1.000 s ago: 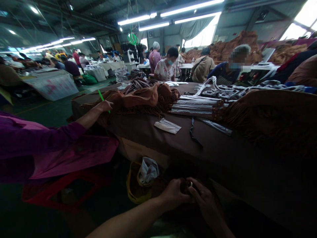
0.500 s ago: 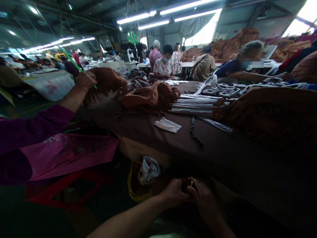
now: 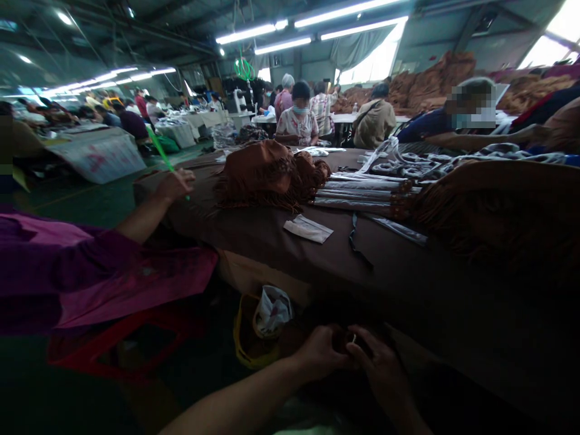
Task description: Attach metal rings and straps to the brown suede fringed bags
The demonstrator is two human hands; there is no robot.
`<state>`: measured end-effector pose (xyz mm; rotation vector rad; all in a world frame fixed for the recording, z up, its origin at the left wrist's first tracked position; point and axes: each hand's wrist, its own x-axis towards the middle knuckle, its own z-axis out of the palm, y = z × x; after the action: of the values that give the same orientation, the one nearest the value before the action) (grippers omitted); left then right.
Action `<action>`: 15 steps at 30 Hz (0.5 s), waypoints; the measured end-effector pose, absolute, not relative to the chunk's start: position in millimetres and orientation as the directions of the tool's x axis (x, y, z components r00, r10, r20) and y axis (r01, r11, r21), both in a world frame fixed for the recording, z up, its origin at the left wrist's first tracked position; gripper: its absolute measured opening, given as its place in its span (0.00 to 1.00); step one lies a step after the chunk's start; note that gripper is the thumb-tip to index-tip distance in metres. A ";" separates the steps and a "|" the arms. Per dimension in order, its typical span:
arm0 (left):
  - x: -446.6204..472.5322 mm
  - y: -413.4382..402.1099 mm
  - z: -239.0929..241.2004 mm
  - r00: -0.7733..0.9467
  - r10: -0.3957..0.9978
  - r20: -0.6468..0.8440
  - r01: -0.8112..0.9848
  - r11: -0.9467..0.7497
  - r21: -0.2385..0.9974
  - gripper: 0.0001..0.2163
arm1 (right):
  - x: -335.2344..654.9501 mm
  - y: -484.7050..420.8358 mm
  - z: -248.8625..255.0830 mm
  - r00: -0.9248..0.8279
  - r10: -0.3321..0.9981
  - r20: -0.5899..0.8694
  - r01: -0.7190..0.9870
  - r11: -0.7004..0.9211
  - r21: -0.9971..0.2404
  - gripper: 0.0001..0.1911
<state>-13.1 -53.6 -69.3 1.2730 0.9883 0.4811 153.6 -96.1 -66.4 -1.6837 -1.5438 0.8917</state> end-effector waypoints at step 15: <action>-12.9 -61.0 -73.8 0.473 0.820 -0.323 0.186 0.265 0.946 0.27 | 165.8 -88.0 -76.0 -0.094 0.970 -0.224 0.392 -0.171 -0.904 0.23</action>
<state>-12.9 -61.0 -73.8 1.2607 1.0260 0.5493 165.8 -88.0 -76.0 -1.5899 -1.5028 1.2569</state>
